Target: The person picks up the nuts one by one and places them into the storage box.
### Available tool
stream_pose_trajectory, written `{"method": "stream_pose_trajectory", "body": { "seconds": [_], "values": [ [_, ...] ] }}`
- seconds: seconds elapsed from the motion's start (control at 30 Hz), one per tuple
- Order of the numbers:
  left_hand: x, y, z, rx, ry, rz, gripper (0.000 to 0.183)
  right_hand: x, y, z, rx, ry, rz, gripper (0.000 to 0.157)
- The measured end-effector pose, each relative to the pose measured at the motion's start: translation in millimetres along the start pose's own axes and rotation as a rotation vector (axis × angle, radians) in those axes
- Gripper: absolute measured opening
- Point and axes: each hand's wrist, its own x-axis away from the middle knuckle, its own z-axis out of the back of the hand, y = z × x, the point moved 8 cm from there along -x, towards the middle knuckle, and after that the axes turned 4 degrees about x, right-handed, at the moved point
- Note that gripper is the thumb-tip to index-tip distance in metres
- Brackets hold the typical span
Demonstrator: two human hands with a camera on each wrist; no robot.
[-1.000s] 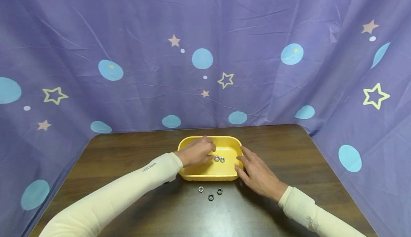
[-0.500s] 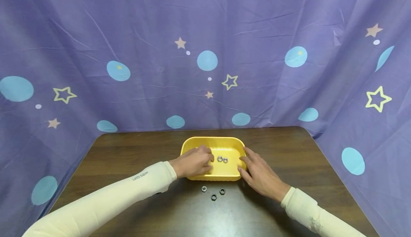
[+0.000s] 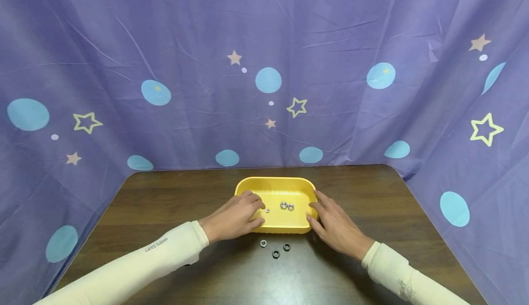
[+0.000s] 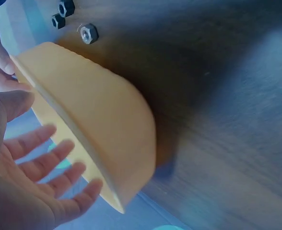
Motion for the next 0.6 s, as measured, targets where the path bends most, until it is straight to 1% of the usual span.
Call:
{"method": "stream_pose_trajectory", "body": {
  "seconds": [0.17,0.27,0.4,0.5,0.6],
  "values": [
    [21.9,-11.9,0.8,0.016,0.07,0.116,0.051,0,-1,1.4,-0.005,0.008,0.008,0.04],
    [35.1,-19.5,-2.1,0.05,0.103,0.187,0.057,0,-1,2.7,-0.005,0.011,0.01,0.04],
    [50.1,-29.4,-8.6,0.119,0.129,0.279,0.065,0,-1,2.8,-0.005,0.011,0.008,0.039],
    [58.3,-34.9,-13.7,0.171,0.149,0.326,0.071,1,-2,2.3,-0.007,0.014,0.007,0.038],
    [64.2,-39.3,-17.8,0.209,0.176,0.35,0.076,1,-2,1.2,-0.01,0.015,0.006,0.039]
  ]
}}
